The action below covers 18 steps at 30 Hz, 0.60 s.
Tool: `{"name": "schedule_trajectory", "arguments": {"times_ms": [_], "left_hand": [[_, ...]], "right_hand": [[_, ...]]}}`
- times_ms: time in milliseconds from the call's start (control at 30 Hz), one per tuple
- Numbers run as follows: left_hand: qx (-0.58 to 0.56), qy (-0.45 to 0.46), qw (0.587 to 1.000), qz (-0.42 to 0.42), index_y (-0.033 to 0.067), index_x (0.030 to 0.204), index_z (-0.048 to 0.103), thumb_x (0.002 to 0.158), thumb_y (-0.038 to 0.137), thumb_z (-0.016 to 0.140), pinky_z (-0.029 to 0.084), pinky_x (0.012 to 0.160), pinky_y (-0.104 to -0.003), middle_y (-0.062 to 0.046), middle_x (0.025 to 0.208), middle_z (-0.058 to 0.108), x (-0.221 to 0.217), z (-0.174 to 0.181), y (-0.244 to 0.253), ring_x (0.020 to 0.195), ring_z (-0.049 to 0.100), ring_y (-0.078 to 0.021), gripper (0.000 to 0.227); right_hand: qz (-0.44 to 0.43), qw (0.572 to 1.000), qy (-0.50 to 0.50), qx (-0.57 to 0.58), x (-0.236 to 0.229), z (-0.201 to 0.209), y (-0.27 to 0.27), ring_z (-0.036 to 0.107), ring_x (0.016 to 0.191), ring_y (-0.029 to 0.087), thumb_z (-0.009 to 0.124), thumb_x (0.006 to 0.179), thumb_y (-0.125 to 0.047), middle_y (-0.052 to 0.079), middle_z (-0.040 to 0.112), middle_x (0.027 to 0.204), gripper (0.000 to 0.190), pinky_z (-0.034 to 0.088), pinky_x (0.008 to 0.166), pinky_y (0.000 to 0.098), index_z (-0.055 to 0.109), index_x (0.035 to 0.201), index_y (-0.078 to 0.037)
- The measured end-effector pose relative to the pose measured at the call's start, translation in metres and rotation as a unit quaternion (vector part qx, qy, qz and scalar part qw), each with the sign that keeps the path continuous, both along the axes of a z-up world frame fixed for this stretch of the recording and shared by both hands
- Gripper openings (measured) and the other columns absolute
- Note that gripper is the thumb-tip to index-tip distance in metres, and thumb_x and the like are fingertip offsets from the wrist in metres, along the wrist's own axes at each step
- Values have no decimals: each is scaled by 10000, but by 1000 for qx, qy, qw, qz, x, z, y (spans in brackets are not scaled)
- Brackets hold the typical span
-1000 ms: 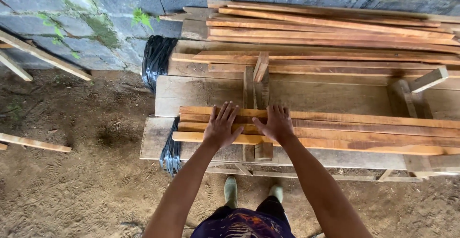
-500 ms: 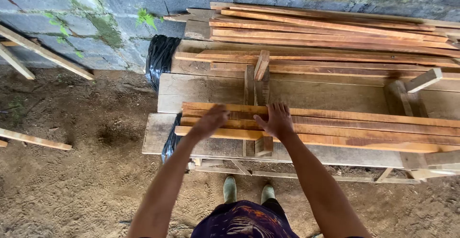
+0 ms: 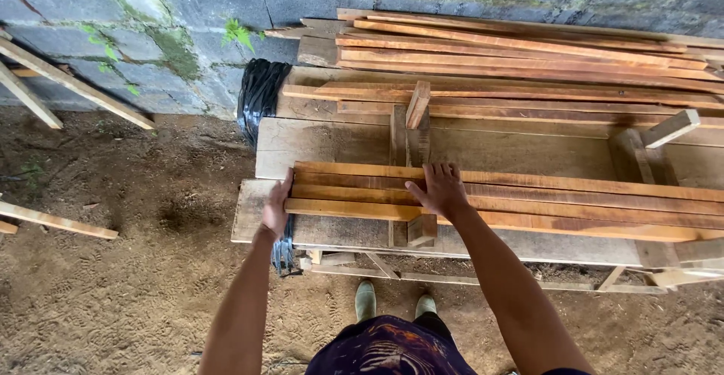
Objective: Organizing and bundling thin wooden planks using rubber straps.
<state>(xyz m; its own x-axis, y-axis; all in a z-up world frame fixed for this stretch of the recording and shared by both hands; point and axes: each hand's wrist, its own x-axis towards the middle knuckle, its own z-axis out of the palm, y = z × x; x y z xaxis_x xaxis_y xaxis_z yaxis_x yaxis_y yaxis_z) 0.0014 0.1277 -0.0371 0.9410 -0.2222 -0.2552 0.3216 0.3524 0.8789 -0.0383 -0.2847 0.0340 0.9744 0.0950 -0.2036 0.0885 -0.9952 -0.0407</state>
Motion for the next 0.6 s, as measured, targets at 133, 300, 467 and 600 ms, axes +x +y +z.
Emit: {"name": "schedule_trajectory", "arguments": {"times_ms": [133, 300, 467, 600], "left_hand": [[78, 16, 994, 81, 139, 1426, 585, 1049, 336, 459, 311, 1189, -514, -224, 1479, 544, -18, 53, -25, 1403, 471, -365, 444], [44, -5, 999, 27, 223, 1625, 333, 1097, 323, 256, 132, 1302, -424, -78, 1692, 257, -8, 10, -12, 1575, 164, -312, 543], [62, -15, 998, 22, 240, 1617, 336, 1084, 325, 271, 94, 1312, -407, -34, 1695, 243, -3, 1, -14, 1584, 134, -272, 544], [74, -31, 997, 9, 218, 1628, 316, 1090, 285, 246, 92, 1306, -413, -54, 1699, 236, -11, 23, -16, 1585, 133, -275, 546]], "right_hand": [[3, 1000, 13, -6, -2, 1, 1, 520, 1360, 321, 133, 1017, -759, 199, 552, 1355, 823, 272, 1212, 480, 423, 1402, -92], [1, 999, 32, -21, -2, 7, 3, 509, 1373, 313, 139, 1020, -756, 197, 544, 1372, 826, 268, 1209, 477, 421, 1422, -92], [-12, 998, 49, -22, -2, 24, 8, 493, 1382, 306, 166, 1019, -753, 182, 528, 1382, 806, 264, 1213, 479, 409, 1441, -110], [-16, 998, 57, -16, -2, 21, 10, 488, 1380, 311, 172, 1022, -749, 181, 522, 1382, 800, 259, 1206, 490, 410, 1445, -113]]}}
